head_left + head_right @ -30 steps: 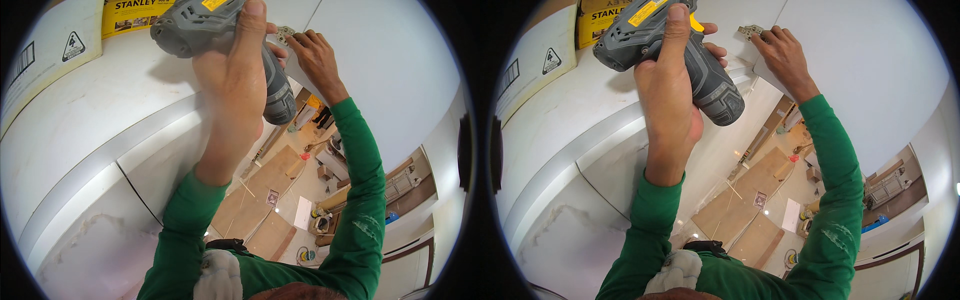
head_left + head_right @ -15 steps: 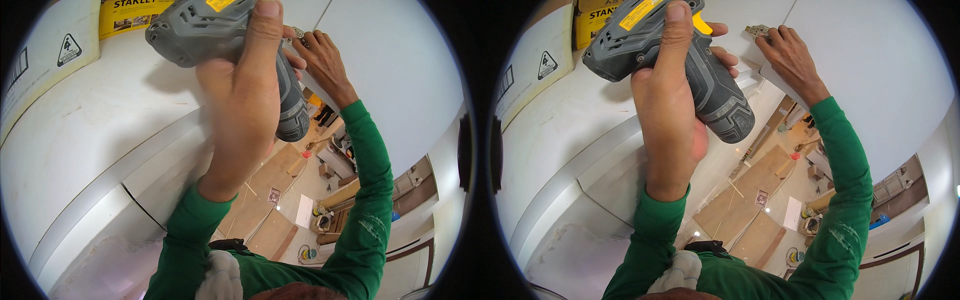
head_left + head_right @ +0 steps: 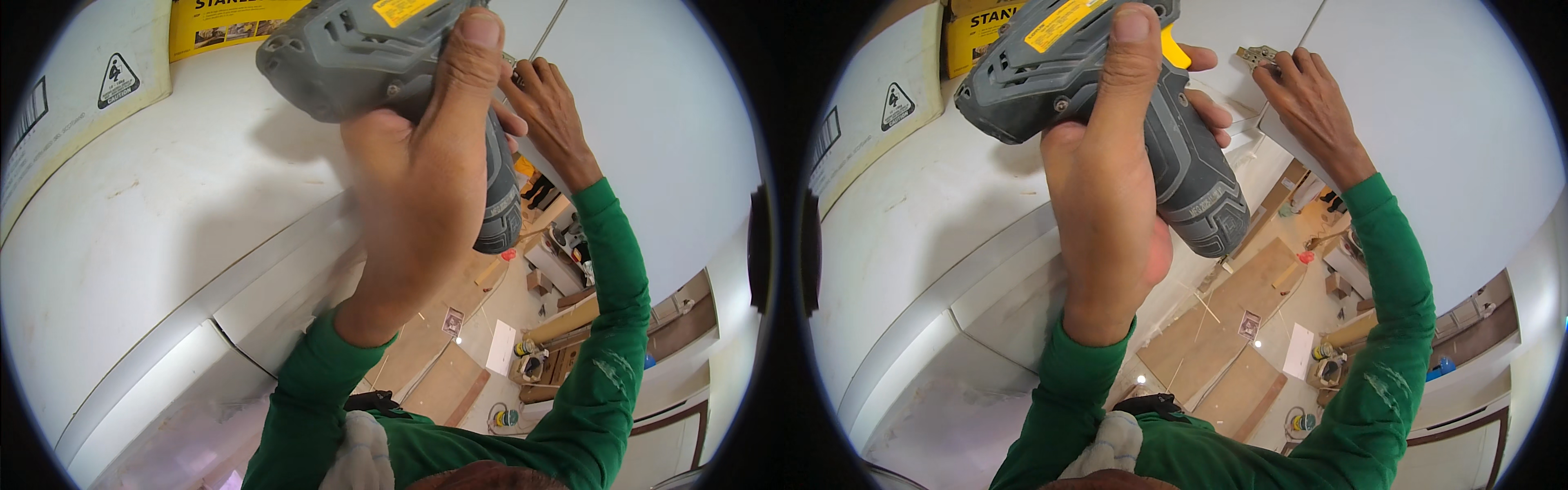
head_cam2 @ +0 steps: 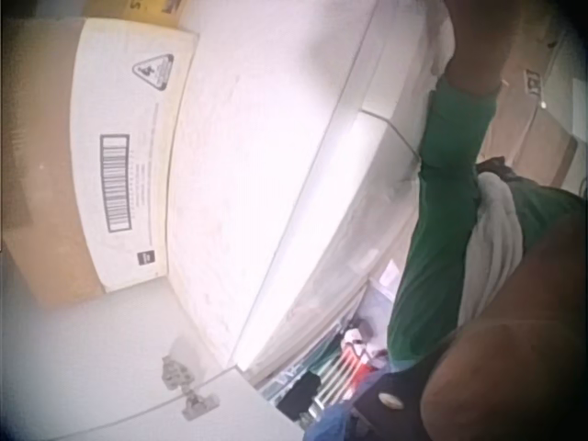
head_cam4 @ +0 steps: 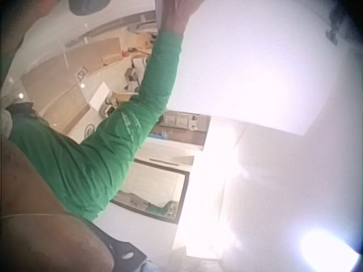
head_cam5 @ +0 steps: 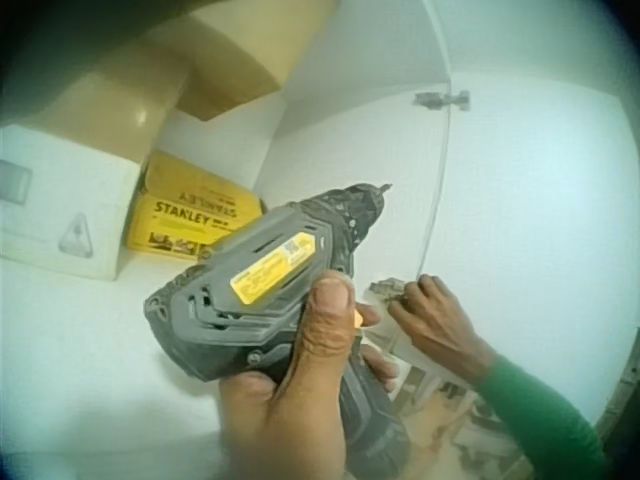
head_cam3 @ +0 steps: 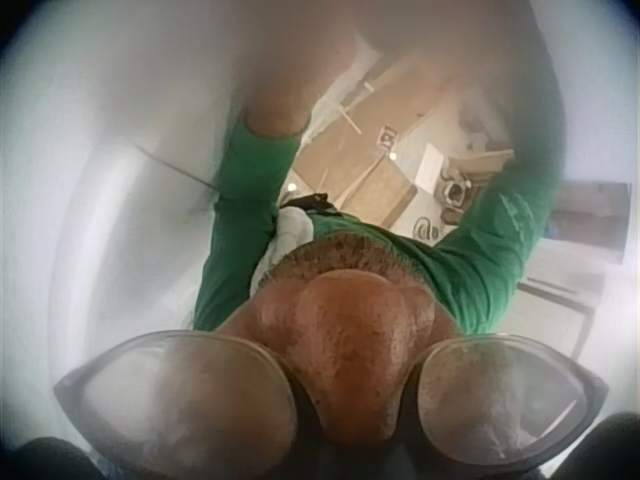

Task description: The person uses a cordless drill to attach metal hinges to white cabinet doors. They repeatedly open and close the doors to align the hinges, then drive screws into the hinge plates to secure them to the cabinet frame.

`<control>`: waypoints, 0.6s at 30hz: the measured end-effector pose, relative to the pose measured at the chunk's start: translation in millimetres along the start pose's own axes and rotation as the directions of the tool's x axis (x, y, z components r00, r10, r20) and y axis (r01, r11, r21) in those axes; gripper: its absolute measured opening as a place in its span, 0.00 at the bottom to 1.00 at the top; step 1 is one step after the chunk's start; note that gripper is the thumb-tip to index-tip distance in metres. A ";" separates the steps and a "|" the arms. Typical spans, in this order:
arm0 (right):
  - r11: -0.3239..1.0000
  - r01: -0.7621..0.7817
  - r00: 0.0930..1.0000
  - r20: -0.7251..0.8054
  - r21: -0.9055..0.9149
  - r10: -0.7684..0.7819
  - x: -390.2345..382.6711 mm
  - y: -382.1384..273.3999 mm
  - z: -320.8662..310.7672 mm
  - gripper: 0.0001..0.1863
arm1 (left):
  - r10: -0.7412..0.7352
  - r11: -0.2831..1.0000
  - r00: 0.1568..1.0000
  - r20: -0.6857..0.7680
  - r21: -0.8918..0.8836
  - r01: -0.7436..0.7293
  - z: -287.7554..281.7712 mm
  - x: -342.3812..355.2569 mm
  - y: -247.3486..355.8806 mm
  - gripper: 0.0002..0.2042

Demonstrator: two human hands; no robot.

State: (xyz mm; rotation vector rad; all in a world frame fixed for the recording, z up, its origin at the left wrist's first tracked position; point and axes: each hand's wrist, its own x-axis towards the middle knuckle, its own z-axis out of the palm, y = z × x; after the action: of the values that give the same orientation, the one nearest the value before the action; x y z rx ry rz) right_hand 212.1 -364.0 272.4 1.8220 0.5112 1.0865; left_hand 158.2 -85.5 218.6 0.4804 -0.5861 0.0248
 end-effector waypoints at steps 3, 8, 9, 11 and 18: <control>1.000 0.000 1.000 0.010 0.020 -0.001 -0.7 0.1 -0.9 0.17 | 0.000 1.000 1.000 0.001 0.001 0.000 -0.8 0.0 0.3 0.19; 1.000 -0.009 0.999 0.032 0.027 0.008 -3.7 2.6 -2.2 0.16 | -0.001 1.000 1.000 0.000 0.013 0.001 1.4 -0.9 -3.0 0.18; 1.000 0.000 1.000 0.004 0.027 0.000 -4.5 3.2 -2.3 0.16 | 0.000 1.000 1.000 -0.003 0.016 0.000 2.1 -0.7 -4.1 0.17; 0.999 0.019 0.999 -0.042 0.028 -0.018 -5.6 4.7 -2.4 0.15 | 0.002 1.000 1.000 -0.003 0.027 -0.002 4.0 -0.7 -7.1 0.17; 1.000 0.008 1.000 -0.013 -0.020 -0.009 -5.0 5.1 0.9 0.14 | 0.010 0.998 0.999 -0.032 0.069 -0.007 5.8 3.5 -18.0 0.16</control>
State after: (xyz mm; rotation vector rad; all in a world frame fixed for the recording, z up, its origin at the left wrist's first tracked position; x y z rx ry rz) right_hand 209.7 -370.5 274.4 1.7955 0.5135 1.0943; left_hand 160.8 -104.5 217.0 0.5431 -0.5566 0.0608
